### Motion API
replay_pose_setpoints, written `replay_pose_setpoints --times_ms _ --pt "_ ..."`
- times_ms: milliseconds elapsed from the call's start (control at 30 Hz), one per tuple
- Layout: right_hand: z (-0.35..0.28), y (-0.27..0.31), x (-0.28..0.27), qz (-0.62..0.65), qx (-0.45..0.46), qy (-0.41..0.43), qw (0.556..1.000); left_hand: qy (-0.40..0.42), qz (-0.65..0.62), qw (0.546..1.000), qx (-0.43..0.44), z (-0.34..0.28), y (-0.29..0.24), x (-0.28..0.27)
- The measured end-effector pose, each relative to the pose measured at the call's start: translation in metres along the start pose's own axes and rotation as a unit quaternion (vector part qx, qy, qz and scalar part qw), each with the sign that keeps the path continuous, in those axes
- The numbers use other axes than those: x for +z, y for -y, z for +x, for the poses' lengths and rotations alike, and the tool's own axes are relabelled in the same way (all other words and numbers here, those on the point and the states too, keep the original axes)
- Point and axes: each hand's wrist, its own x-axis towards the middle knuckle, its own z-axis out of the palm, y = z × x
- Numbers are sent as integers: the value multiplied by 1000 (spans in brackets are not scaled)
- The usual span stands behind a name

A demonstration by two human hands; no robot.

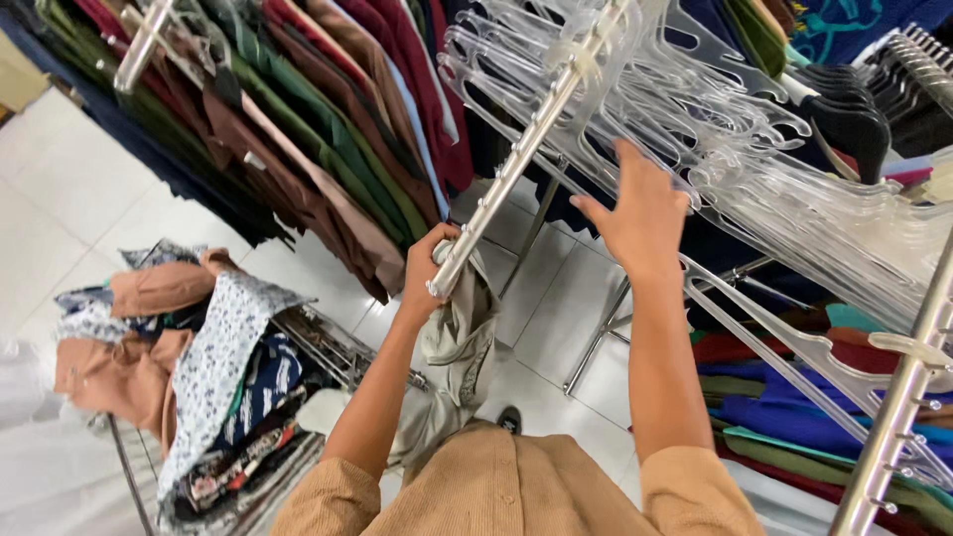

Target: The person takes a garment out of a shopping cart, fastens the buttons on the front, and places it onto a plastic hanger.

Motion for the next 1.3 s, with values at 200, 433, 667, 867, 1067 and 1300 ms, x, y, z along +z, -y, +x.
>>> replay_pose_setpoints --times_ms 200,433,667,867,1067,1300 --pt "32 -28 56 -209 -91 -117 967 17 52 998 3 43 -22 -7" --pt "35 -22 53 -241 -75 -242 937 16 57 996 69 102 -20 -17" --pt "62 -36 55 -291 -93 -315 899 -13 15 999 37 137 -16 4" --pt "81 -45 72 -293 -133 -325 889 -32 -3 999 -14 153 -12 14" --pt "96 -70 77 -196 -101 -255 942 -56 -15 998 -29 157 -20 24" --pt "100 -79 66 -286 -96 -316 899 -67 -10 997 -38 155 -23 31"
